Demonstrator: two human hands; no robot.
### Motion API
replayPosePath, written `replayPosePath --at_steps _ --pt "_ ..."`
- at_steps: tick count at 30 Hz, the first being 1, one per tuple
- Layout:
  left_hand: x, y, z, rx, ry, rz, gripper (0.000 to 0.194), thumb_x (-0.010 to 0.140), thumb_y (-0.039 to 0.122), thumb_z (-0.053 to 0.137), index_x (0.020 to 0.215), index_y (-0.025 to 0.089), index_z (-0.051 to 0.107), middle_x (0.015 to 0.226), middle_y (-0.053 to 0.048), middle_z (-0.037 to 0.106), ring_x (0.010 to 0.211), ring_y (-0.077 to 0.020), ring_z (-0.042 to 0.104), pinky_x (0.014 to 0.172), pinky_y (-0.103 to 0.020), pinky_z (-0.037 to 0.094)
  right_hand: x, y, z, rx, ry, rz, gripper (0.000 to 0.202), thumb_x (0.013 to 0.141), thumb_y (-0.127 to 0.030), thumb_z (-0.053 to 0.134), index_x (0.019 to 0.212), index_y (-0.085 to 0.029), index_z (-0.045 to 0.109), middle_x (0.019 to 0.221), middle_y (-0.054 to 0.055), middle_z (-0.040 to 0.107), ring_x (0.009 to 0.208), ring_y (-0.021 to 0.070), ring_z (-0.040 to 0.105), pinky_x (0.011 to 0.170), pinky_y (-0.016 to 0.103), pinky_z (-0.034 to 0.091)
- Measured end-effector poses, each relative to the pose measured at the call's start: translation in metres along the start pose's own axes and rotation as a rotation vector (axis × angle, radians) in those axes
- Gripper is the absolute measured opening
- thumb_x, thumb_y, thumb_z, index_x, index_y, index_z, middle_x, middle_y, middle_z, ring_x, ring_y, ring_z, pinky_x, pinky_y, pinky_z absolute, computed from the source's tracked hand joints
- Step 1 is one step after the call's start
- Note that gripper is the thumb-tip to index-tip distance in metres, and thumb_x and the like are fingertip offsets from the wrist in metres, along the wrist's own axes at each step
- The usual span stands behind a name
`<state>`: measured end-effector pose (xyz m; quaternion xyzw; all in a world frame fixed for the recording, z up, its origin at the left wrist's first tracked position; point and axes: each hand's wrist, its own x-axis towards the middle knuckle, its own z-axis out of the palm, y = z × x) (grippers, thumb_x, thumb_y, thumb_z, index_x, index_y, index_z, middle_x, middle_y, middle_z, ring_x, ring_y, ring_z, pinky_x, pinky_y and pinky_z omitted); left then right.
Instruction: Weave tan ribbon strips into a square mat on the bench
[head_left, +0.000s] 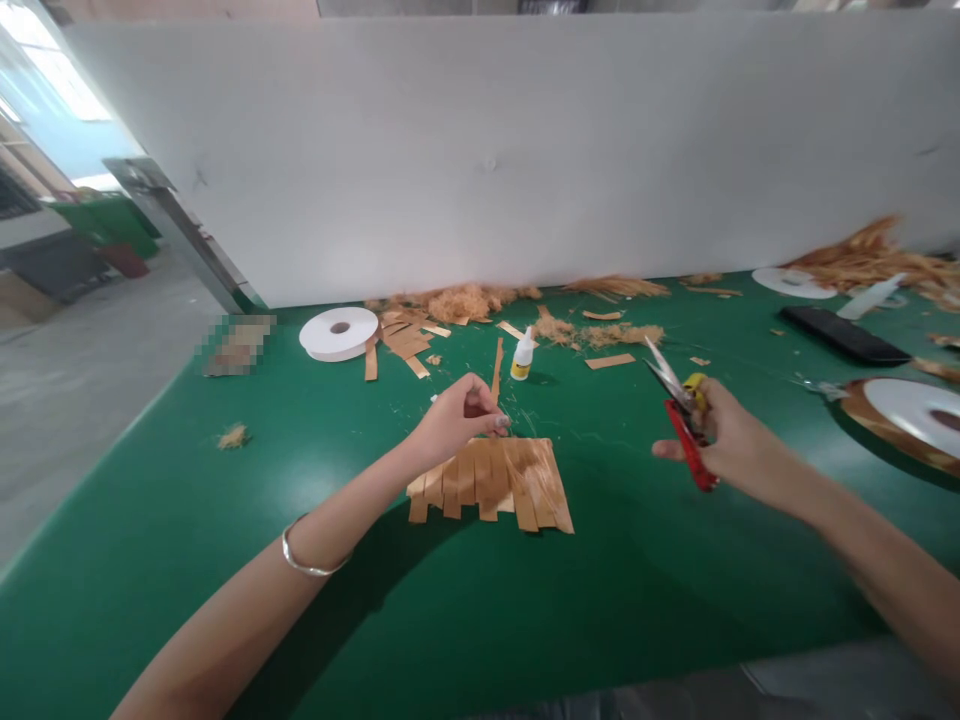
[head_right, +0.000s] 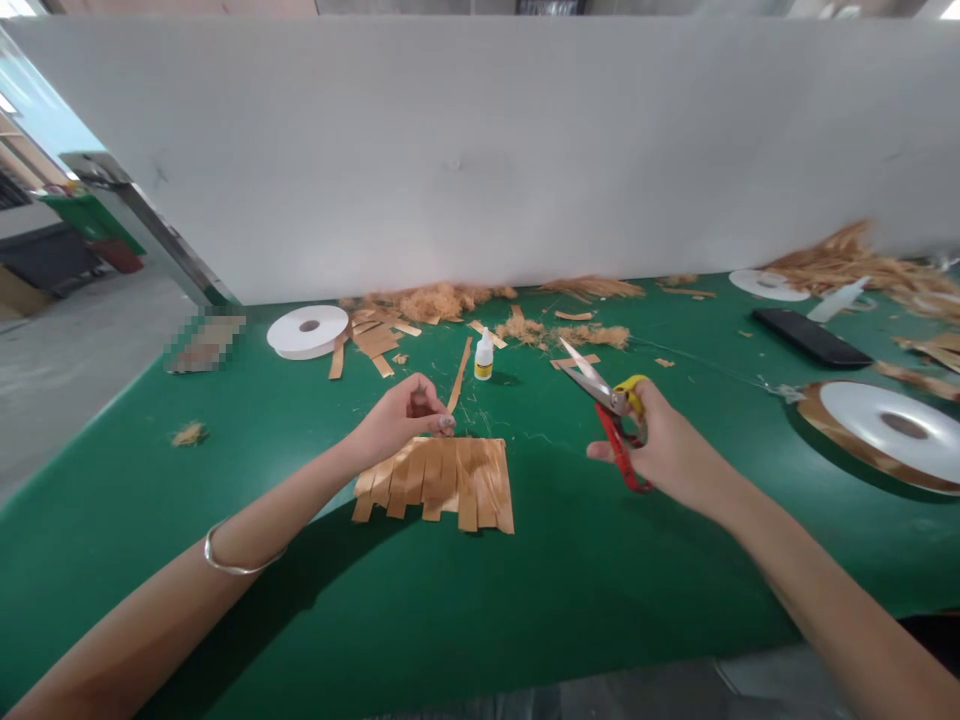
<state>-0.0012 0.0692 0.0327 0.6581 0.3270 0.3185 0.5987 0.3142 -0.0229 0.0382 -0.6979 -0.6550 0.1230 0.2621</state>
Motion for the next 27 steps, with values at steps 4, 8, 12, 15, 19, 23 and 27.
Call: replayPosePath --at_steps 4,8,12,15,19,23,27 --pt "-0.001 0.004 0.001 0.022 0.006 0.021 0.025 0.079 0.019 0.066 0.082 0.019 0.041 0.074 0.001 0.064 0.071 -0.0147 0.066 0.068 -0.032 0.052 -0.004 -0.014 0.0 -0.175 -0.149 -0.076 0.035 0.073 -0.054 0.058 0.083 -0.023 0.045 0.074 0.003 0.059 0.062 0.0187 0.056 0.054 0.029 0.042" --pt "-0.002 0.008 0.003 0.017 0.013 -0.004 0.025 0.079 0.017 0.065 0.087 0.02 0.041 0.075 0.001 0.064 0.071 -0.0145 0.066 0.069 -0.032 0.052 -0.006 -0.028 0.007 -0.548 -0.248 -0.217 0.027 0.076 -0.047 0.053 0.081 -0.021 0.059 0.088 0.01 0.069 0.082 0.0296 0.064 0.058 0.033 0.043" --pt "-0.003 0.008 0.005 0.008 -0.001 0.012 0.026 0.079 0.018 0.065 0.089 0.02 0.041 0.074 0.001 0.065 0.069 -0.0142 0.065 0.067 -0.032 0.052 0.0 -0.044 0.018 -0.723 -0.365 -0.247 0.031 0.08 -0.042 0.046 0.088 -0.02 0.066 0.089 0.011 0.072 0.079 0.0294 0.067 0.055 0.032 0.041" --pt "-0.004 0.008 0.005 0.021 0.002 0.016 0.027 0.079 0.02 0.066 0.09 0.02 0.041 0.075 0.001 0.065 0.071 -0.0148 0.065 0.069 -0.032 0.052 0.006 -0.053 0.023 -0.786 -0.411 -0.274 0.031 0.081 -0.039 0.045 0.088 -0.021 0.069 0.085 0.011 0.073 0.076 0.0282 0.068 0.053 0.03 0.038" --pt "-0.004 0.009 0.005 0.001 0.014 0.028 0.029 0.078 0.019 0.067 0.09 0.02 0.041 0.076 0.001 0.065 0.076 -0.0157 0.066 0.072 -0.033 0.053 0.01 -0.058 0.025 -0.839 -0.449 -0.295 0.034 0.081 -0.038 0.045 0.092 -0.019 0.07 0.084 0.011 0.073 0.074 0.0293 0.068 0.053 0.03 0.037" --pt "-0.004 0.011 0.006 -0.021 0.009 0.051 0.029 0.078 0.018 0.066 0.09 0.02 0.04 0.075 0.001 0.065 0.073 -0.0149 0.066 0.07 -0.032 0.053 0.013 -0.062 0.027 -0.867 -0.482 -0.3 0.036 0.082 -0.037 0.043 0.095 -0.019 0.07 0.085 0.011 0.073 0.076 0.0299 0.068 0.052 0.03 0.037" --pt "-0.006 0.013 0.009 -0.01 0.001 0.052 0.028 0.079 0.018 0.066 0.09 0.02 0.041 0.075 0.0 0.065 0.071 -0.0143 0.065 0.068 -0.031 0.052 0.017 -0.064 0.03 -0.873 -0.491 -0.323 0.037 0.083 -0.039 0.042 0.093 -0.018 0.07 0.084 0.012 0.073 0.075 0.0299 0.068 0.052 0.03 0.038"
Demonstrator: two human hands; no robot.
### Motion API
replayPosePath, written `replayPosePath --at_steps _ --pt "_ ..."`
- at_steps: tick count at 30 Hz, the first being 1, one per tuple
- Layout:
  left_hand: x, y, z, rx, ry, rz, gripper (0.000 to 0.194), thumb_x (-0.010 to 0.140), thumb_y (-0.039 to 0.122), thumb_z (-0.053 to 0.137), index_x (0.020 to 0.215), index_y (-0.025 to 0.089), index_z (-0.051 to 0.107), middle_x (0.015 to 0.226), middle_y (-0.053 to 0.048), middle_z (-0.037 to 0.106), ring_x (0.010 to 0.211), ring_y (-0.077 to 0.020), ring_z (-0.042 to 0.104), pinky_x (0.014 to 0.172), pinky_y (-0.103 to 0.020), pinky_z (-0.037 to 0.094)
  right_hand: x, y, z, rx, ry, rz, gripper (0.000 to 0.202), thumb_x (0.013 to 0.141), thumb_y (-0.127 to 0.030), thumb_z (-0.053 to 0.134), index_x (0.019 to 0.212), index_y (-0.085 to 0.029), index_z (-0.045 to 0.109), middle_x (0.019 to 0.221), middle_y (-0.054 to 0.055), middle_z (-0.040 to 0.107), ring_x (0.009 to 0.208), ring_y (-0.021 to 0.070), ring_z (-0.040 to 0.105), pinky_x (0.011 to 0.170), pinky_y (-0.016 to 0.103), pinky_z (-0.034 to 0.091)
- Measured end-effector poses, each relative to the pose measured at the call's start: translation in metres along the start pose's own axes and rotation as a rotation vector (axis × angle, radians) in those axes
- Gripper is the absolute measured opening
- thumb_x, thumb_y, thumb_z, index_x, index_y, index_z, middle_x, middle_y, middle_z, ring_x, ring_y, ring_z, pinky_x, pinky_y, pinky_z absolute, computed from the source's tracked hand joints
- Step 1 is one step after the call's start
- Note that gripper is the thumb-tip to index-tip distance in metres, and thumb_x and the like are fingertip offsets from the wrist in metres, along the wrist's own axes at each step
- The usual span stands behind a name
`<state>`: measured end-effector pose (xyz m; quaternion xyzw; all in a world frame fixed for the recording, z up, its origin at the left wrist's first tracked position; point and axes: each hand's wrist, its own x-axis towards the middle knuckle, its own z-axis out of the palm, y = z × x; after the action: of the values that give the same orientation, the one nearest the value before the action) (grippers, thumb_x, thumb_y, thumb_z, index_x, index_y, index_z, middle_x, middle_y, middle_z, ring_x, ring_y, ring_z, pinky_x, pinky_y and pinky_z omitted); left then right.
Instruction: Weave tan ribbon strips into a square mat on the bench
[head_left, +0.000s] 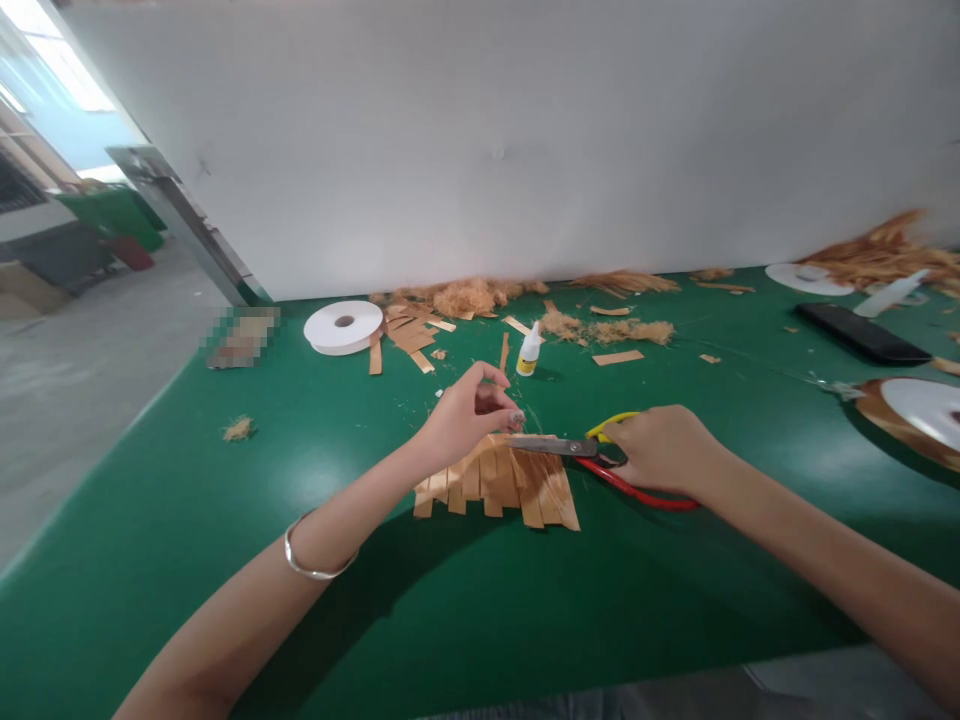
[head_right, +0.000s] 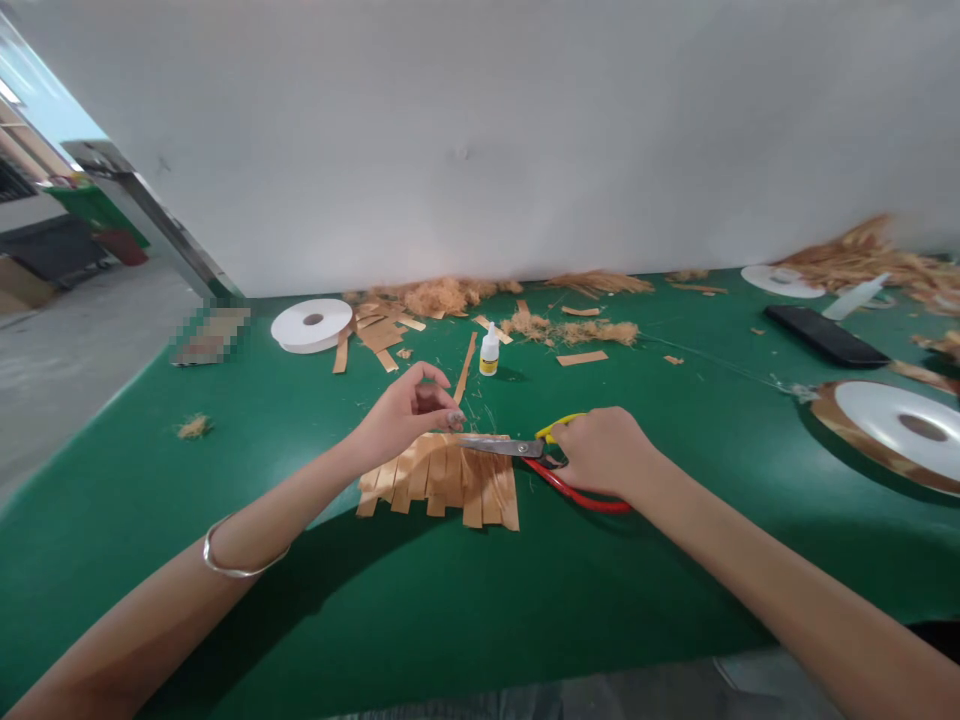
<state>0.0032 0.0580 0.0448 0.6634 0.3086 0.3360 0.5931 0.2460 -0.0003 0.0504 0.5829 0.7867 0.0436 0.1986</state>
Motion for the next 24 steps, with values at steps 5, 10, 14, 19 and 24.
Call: replayPosePath --at_steps 5,10,14,19,24 --pt "-0.001 0.003 0.001 -0.028 -0.003 0.007 0.028 0.078 0.018 0.066 0.09 0.021 0.041 0.075 0.0 0.065 0.073 -0.0148 0.065 0.069 -0.032 0.053 0.005 -0.002 0.0 -0.011 -0.004 0.0 0.037 0.083 -0.042 0.042 0.086 -0.02 0.072 0.079 0.012 0.073 0.072 0.0296 0.068 0.052 0.029 0.037" --pt "-0.001 0.005 0.0 -0.05 0.008 0.015 0.03 0.076 0.018 0.068 0.09 0.021 0.041 0.074 0.002 0.064 0.072 -0.0147 0.065 0.069 -0.031 0.053 0.006 -0.003 0.003 -0.017 -0.038 0.003 0.037 0.083 -0.042 0.042 0.086 -0.02 0.072 0.082 0.011 0.073 0.074 0.0286 0.068 0.052 0.029 0.036" --pt "-0.001 0.01 0.001 -0.063 0.026 0.029 0.03 0.075 0.016 0.067 0.089 0.021 0.041 0.072 0.002 0.063 0.072 -0.0142 0.065 0.069 -0.031 0.054 0.005 -0.003 0.005 -0.006 -0.038 0.005 0.037 0.084 -0.042 0.042 0.089 -0.019 0.071 0.083 0.012 0.073 0.075 0.0294 0.068 0.052 0.03 0.036" --pt "-0.002 0.018 0.002 -0.073 0.038 0.05 0.03 0.076 0.016 0.067 0.089 0.021 0.041 0.071 0.003 0.063 0.074 -0.0143 0.065 0.071 -0.031 0.054 0.004 -0.002 0.007 0.0 -0.023 0.004 0.036 0.084 -0.041 0.041 0.087 -0.019 0.07 0.083 0.011 0.073 0.075 0.0296 0.068 0.052 0.03 0.036" --pt "-0.003 0.019 0.001 -0.078 0.031 0.065 0.03 0.075 0.016 0.067 0.09 0.02 0.041 0.071 0.003 0.064 0.072 -0.0139 0.066 0.07 -0.03 0.054 0.004 -0.003 0.008 0.007 -0.018 0.001 0.035 0.085 -0.04 0.041 0.089 -0.02 0.07 0.084 0.011 0.074 0.075 0.0288 0.068 0.052 0.029 0.035"
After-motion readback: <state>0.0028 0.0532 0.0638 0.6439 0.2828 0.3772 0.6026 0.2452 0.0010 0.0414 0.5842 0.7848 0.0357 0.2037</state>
